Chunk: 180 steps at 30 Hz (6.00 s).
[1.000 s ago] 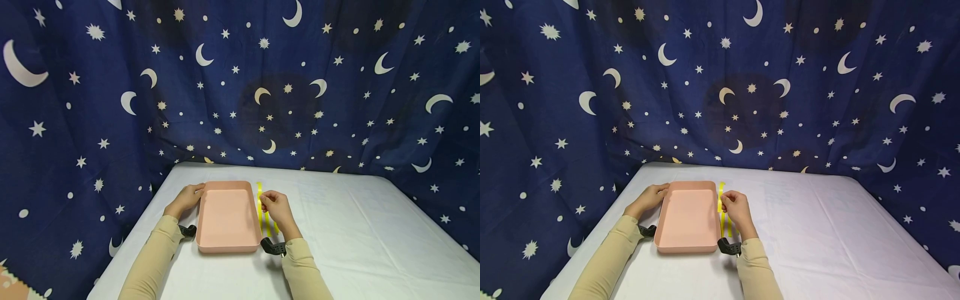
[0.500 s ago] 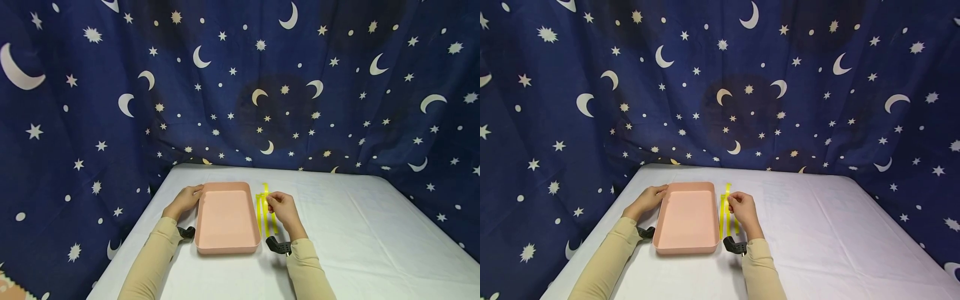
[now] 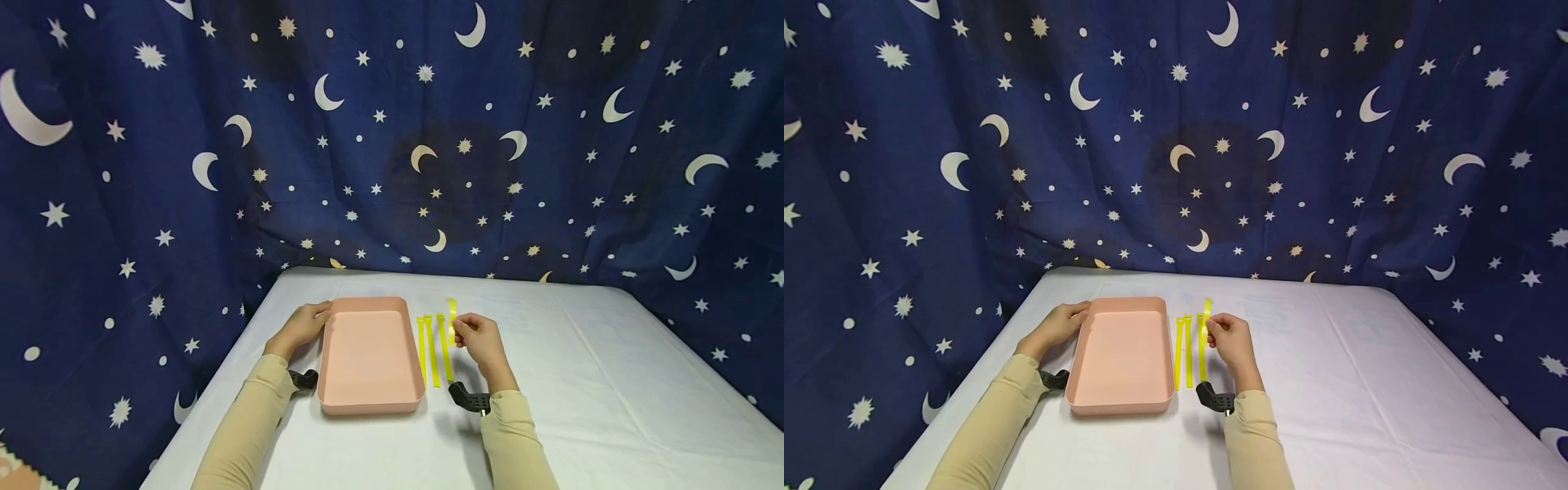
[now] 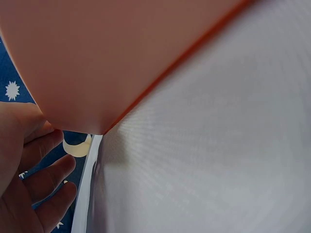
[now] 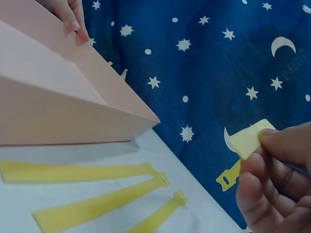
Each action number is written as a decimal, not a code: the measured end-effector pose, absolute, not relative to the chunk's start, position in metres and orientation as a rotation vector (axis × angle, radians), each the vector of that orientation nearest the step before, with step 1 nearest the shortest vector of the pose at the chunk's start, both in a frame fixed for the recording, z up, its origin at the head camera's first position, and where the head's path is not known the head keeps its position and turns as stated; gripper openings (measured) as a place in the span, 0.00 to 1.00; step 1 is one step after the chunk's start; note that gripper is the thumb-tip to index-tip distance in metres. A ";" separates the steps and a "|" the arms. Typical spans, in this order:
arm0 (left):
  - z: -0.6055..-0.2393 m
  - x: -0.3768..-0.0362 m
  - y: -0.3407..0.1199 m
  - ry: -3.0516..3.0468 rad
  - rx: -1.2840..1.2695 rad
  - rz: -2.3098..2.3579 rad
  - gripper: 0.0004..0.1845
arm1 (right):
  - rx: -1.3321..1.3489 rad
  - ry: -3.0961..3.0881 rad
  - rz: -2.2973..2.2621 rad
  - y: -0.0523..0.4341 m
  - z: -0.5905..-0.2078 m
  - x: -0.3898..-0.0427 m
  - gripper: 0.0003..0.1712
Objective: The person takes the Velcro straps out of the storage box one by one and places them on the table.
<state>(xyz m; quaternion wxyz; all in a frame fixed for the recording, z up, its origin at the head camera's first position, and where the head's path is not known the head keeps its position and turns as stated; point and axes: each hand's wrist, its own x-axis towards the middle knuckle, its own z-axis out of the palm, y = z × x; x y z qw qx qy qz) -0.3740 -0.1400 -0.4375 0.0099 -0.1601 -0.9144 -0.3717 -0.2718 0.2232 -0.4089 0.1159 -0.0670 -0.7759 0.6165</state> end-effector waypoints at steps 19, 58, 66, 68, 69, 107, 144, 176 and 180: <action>-0.440 -0.377 -0.141 -2.846 -0.535 -1.120 0.24 | -0.215 -2.389 1.812 0.248 -0.417 -0.269 0.12; -0.440 -0.379 -0.142 -2.832 -0.530 -1.164 0.24 | -0.297 -2.625 1.792 0.257 -0.443 -0.273 0.10; -0.440 -0.379 -0.142 -2.830 -0.537 -1.162 0.24 | -0.331 -2.663 1.769 0.257 -0.444 -0.272 0.10; -0.440 -0.379 -0.142 -2.833 -0.537 -1.154 0.24 | -0.339 -2.667 1.766 0.256 -0.443 -0.272 0.10; -0.440 -0.379 -0.142 -2.834 -0.536 -1.151 0.24 | -0.345 -2.667 1.766 0.256 -0.443 -0.271 0.10; -0.440 -0.381 -0.142 -2.854 -0.531 -1.084 0.24 | -0.425 -2.736 1.609 0.244 -0.442 -0.272 0.08; -0.438 -0.377 -0.139 -2.836 -0.547 -1.070 0.23 | -0.448 -2.801 1.456 0.240 -0.439 -0.270 0.07; -0.441 -0.381 -0.141 -2.820 -0.564 -1.088 0.23 | -0.460 -2.840 1.247 0.237 -0.439 -0.272 0.08; -0.442 -0.381 -0.141 -2.817 -0.563 -1.086 0.23 | -0.452 -2.842 1.229 0.237 -0.440 -0.272 0.08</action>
